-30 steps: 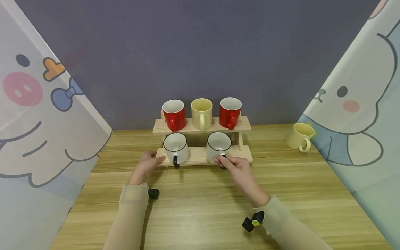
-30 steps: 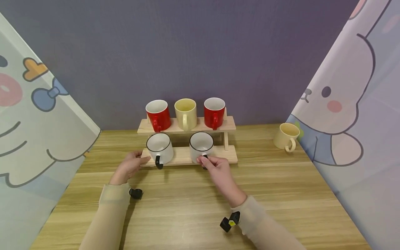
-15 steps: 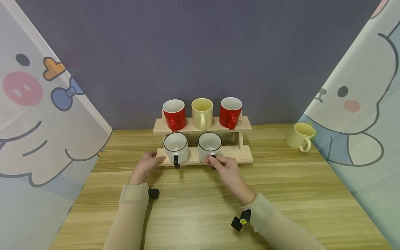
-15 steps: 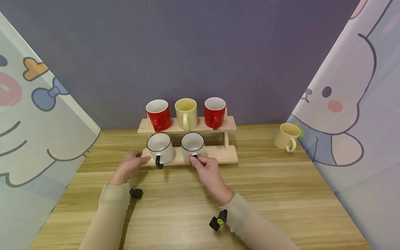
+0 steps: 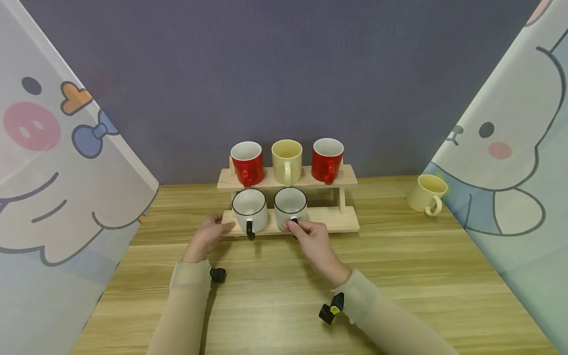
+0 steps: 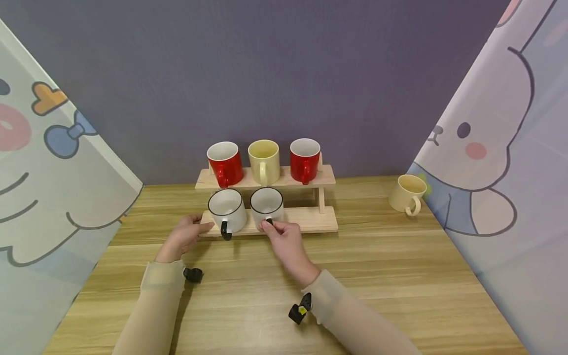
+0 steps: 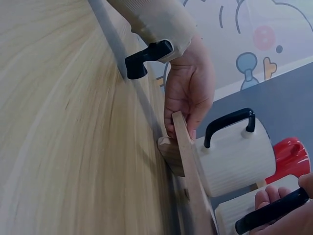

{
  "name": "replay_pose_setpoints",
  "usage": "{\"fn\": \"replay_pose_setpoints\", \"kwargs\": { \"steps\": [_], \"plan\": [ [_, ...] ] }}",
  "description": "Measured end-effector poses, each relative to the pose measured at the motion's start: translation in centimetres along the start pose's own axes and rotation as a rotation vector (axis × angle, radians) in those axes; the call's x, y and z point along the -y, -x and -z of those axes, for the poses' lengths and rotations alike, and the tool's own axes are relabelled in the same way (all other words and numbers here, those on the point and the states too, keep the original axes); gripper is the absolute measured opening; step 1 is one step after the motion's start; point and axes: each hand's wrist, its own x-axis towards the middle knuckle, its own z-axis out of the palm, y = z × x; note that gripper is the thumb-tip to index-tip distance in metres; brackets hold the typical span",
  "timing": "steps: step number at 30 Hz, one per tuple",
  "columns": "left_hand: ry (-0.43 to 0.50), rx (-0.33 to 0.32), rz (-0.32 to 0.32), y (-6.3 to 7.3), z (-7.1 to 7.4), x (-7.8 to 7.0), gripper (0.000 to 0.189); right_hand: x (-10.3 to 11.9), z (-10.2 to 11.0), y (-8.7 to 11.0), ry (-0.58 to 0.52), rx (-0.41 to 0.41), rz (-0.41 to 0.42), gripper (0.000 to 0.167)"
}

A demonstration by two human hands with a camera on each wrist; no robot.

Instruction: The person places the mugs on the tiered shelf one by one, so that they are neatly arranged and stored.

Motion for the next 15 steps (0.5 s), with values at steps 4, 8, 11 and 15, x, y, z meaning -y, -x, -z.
{"fn": "replay_pose_setpoints", "kwargs": {
  "steps": [4,8,11,15],
  "plan": [
    [-0.003,-0.006,0.000,0.04,0.04,0.03,0.056,-0.56,-0.43,-0.34,0.002,-0.006,-0.008,0.020],
    [-0.008,-0.008,-0.007,0.02,-0.07,0.04,0.056,-0.73,-0.66,-0.50,0.020,0.011,-0.016,0.024],
    [-0.013,-0.007,-0.012,0.07,-0.10,0.03,0.056,-0.65,-0.67,-0.64,0.050,0.028,-0.014,0.026],
    [-0.012,-0.007,-0.011,0.14,-0.02,-0.01,0.056,-0.49,-0.47,-0.97,0.123,0.038,0.000,0.024]
  ]
}}
